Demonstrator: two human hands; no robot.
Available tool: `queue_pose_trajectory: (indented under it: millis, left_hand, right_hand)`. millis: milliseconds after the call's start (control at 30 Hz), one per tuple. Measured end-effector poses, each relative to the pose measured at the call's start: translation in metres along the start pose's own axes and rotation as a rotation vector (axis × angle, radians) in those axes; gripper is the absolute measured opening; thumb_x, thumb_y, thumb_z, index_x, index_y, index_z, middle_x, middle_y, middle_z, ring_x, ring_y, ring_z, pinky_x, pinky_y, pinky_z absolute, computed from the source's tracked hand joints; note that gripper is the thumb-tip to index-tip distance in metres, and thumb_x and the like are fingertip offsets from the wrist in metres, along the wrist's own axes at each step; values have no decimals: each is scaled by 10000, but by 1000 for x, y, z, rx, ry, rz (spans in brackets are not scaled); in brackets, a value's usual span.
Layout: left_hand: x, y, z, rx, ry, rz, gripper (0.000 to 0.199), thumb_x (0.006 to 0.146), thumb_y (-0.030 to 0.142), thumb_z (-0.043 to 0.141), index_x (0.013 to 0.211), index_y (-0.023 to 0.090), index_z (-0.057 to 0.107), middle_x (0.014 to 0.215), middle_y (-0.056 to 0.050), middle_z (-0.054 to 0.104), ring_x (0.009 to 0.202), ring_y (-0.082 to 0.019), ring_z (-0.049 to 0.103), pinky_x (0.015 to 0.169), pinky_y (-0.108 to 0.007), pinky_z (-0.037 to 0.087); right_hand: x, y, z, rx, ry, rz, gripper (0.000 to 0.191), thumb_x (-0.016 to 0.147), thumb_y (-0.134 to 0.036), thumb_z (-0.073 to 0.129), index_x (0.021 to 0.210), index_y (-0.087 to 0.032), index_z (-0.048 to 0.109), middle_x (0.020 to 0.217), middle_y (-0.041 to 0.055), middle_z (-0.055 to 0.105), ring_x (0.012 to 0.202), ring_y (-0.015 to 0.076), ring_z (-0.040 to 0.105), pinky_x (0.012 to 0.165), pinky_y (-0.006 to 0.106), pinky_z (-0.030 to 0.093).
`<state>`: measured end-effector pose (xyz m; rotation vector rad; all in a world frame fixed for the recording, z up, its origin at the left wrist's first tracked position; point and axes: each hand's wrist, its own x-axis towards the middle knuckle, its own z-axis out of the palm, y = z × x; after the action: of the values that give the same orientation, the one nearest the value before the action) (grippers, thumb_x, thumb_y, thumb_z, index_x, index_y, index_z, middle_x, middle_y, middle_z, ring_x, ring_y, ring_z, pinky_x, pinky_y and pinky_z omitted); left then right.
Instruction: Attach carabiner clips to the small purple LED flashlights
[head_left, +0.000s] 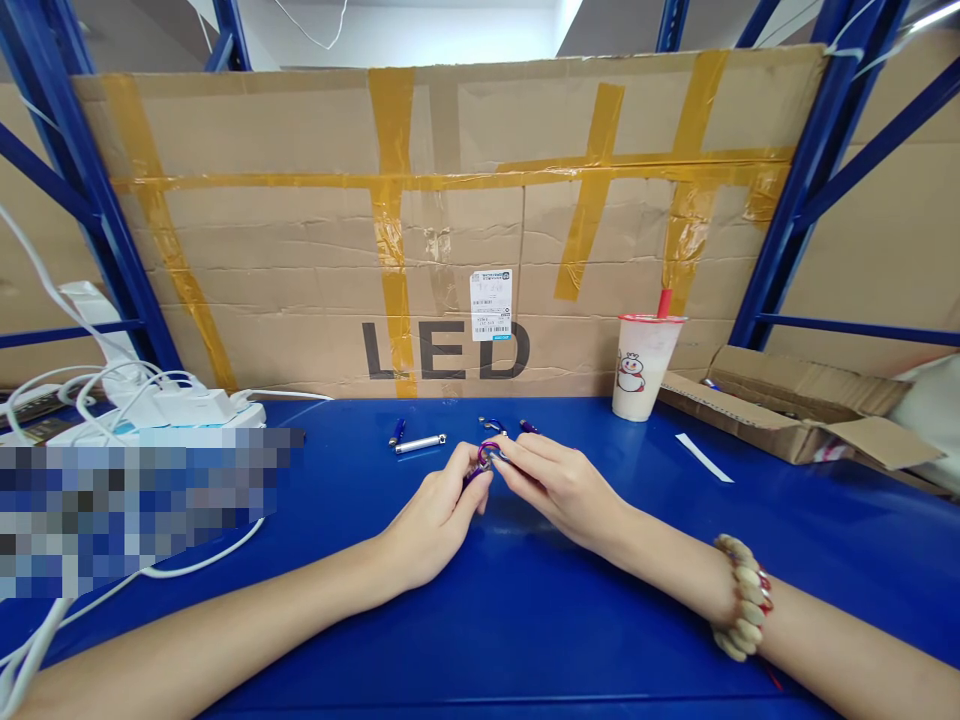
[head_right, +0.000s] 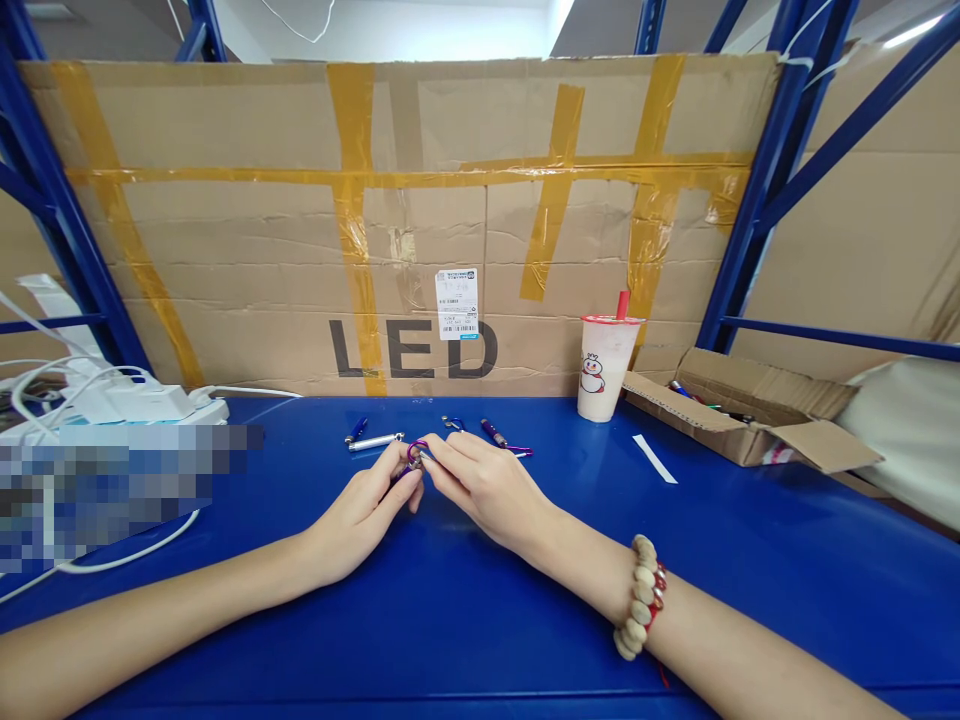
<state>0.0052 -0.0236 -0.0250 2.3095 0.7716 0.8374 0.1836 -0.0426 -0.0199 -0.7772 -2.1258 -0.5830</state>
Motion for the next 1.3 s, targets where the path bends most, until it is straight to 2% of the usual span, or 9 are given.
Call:
queue_pose_trajectory:
  millis: [133, 267, 467, 633, 800, 933, 1000, 1100, 1300]
  left_hand:
    - [1, -2, 0, -10, 48, 4, 230, 921, 388, 243, 906, 199, 373, 690, 30, 496, 646, -108, 466, 654, -235, 367]
    - [1, -3, -1, 45, 64, -36, 244, 916, 411, 245, 903, 208, 381, 726, 29, 518, 679, -115, 494, 701, -254, 380]
    - [3, -3, -1, 107, 93, -79, 240, 914, 402, 259, 956, 226, 417, 756, 29, 543, 702, -122, 520, 728, -267, 395]
    - [5, -7, 1, 148, 82, -94, 207, 889, 387, 353, 1009, 241, 438, 943, 11, 595, 843, -154, 561, 743, -281, 408]
    - [5, -8, 3, 190, 54, -80, 163, 871, 338, 399, 989, 234, 440, 1012, 5, 595, 904, -173, 570, 740, -293, 429]
    - [4, -7, 3, 211, 32, -124, 194, 862, 342, 407, 1020, 232, 431, 1034, -10, 589, 927, -188, 569, 751, -314, 442]
    - [4, -6, 3, 209, 22, -124, 192, 861, 344, 408, 1016, 231, 427, 1035, -7, 586, 934, -188, 568, 761, -318, 444]
    - [4, -6, 2, 217, -2, -119, 184, 866, 347, 395, 1010, 234, 414, 1023, -2, 585, 932, -194, 572, 753, -326, 448]
    - [3, -7, 2, 243, -45, -119, 179, 874, 338, 359, 1015, 232, 390, 1034, -11, 568, 932, -200, 570, 752, -340, 447]
  right_hand:
    - [-1, 1, 1, 23, -62, 48, 263, 915, -233, 370, 1077, -123, 546, 916, 79, 625, 830, 142, 594, 784, 276, 504]
    - [-3, 4, 1, 10, -114, 71, 300, 919, -265, 361, 1137, -138, 523, 1014, 85, 613, 932, 152, 581, 843, 291, 491]
    - [-4, 7, -2, 12, -194, 159, 403, 918, -276, 365, 1312, -194, 379, 1058, 55, 606, 997, 147, 565, 857, 299, 485]
    - [-7, 9, -2, 104, -257, 182, 415, 914, -233, 346, 1328, -218, 351, 1107, 43, 596, 982, 131, 575, 880, 293, 468]
    - [-11, 16, 0, 155, -348, 210, 399, 909, -234, 303, 1297, -224, 397, 930, 42, 633, 794, 132, 618, 738, 285, 514]
    - [-13, 18, 1, 174, -379, 249, 399, 901, -270, 306, 1283, -231, 414, 1004, 64, 616, 881, 165, 606, 742, 306, 509]
    - [-14, 19, 1, 173, -390, 266, 406, 891, -306, 339, 1284, -237, 416, 946, 49, 628, 768, 154, 614, 707, 303, 515]
    - [-15, 22, 2, 172, -415, 275, 409, 874, -350, 385, 1265, -242, 441, 749, 7, 620, 550, 121, 565, 592, 263, 509]
    - [-16, 25, 5, 156, -426, 236, 358, 840, -386, 447, 1148, -238, 553, 835, 35, 631, 694, 147, 613, 568, 220, 489]
